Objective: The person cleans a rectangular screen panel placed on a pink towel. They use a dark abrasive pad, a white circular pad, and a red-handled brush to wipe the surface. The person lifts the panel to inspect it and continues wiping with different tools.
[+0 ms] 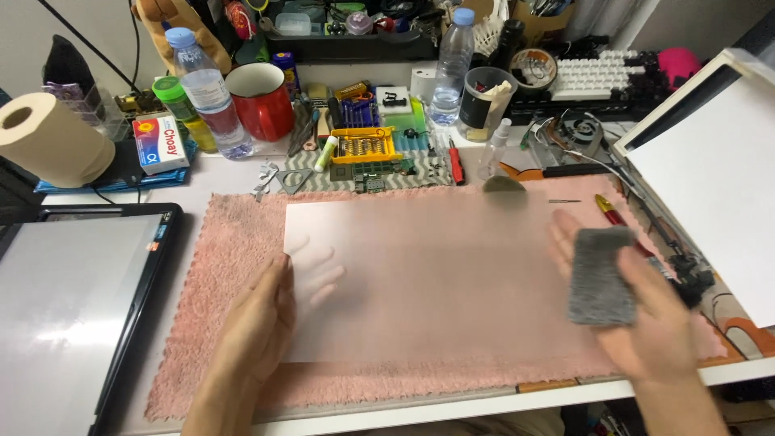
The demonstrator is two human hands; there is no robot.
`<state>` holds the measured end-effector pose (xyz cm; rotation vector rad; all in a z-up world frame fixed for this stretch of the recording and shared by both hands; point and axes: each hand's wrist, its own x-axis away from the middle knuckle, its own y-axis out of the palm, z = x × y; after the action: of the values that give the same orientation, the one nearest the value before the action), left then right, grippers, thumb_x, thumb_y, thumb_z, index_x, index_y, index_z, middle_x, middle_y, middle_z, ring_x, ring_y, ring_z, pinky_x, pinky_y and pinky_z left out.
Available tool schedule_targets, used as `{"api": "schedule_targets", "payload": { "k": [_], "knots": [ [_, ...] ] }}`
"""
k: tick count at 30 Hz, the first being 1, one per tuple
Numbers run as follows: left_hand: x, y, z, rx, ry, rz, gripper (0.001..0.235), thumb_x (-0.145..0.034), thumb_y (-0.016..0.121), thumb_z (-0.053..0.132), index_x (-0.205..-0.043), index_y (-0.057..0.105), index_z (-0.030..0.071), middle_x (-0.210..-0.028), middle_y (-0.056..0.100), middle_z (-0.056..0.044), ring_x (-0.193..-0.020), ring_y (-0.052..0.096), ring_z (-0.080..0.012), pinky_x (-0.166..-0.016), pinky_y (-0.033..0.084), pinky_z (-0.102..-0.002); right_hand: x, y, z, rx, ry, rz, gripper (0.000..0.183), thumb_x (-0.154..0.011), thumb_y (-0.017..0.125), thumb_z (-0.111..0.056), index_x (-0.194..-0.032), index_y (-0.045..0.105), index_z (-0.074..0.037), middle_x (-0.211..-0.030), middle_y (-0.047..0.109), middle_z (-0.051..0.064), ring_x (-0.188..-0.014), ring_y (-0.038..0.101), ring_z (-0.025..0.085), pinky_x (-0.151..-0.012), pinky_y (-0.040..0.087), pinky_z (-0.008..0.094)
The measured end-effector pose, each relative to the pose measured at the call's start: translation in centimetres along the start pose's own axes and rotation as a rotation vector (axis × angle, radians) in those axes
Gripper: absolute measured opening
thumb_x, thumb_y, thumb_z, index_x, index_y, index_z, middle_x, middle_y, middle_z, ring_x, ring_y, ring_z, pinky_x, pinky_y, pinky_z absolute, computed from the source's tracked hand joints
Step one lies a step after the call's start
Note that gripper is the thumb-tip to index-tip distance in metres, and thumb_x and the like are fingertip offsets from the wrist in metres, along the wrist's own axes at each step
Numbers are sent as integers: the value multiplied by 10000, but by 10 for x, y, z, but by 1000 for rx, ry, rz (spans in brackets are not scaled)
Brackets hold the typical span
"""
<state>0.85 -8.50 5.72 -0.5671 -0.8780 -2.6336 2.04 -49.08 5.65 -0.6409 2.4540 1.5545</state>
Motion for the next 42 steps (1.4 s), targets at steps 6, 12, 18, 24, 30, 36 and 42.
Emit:
{"api": "schedule_targets", "payload": {
  "k": [6,12,18,24,30,36,42],
  "knots": [
    [-6,-3,1,26,-41,78,526,-1211,398,171,-1676,566,-7,-1552,705,-348,-1362,706,-505,-1237,542,-480,3,39,-1,-360,-50,-77,577,-1356,511,293,-1796,143,240,-1793,162,588,-1682,153,726,-1414,125,785],
    [-9,-12,-3,-68,-13,28,547,-1231,346,193,-1697,568,13,-1506,747,-357,-1268,746,-458,-1169,575,-463,3,34,-5,-373,7,-74,628,-1372,573,254,-1824,142,179,-1840,165,521,-1722,137,634,-1446,121,684],
    [-20,-25,-16,126,-10,209,261,-1184,632,136,-1407,726,39,-1239,785,-51,-1129,722,-42,-1039,592,-151,-13,27,2,1016,8,628,621,-1157,319,-212,-1724,370,35,-1702,538,382,-1645,569,519,-1360,482,663],
    [-4,-19,-11,-48,-22,4,563,-1218,350,285,-1683,545,34,-1439,735,-345,-1193,755,-514,-1085,636,-655,-43,94,69,1549,572,1160,814,-1055,515,-627,-1788,442,-280,-1816,488,20,-1628,482,308,-1387,297,654],
    [-5,-19,-13,-38,-83,-40,707,-1140,356,451,-1779,467,170,-1718,657,-272,-1572,645,-412,-1195,562,-604,-54,93,215,1497,435,303,337,-994,762,-484,-1204,873,-245,-1126,934,-55,-1029,864,122,-975,627,296],
    [-17,-34,-21,151,-91,55,501,-1185,414,278,-1630,569,108,-1623,678,-330,-1493,651,-439,-1298,492,-464,-53,66,272,2075,106,-245,208,-1165,600,-264,-1224,629,-67,-835,769,231,-693,770,476,-590,610,639],
    [-16,-43,-24,27,8,-255,742,-1175,315,482,-1785,288,60,-1729,539,-396,-1516,649,-547,-1148,626,-759,-36,2,143,2482,986,159,332,-1148,398,-292,-1426,517,-155,-893,820,208,-834,803,510,-611,567,672]
  ]
}}
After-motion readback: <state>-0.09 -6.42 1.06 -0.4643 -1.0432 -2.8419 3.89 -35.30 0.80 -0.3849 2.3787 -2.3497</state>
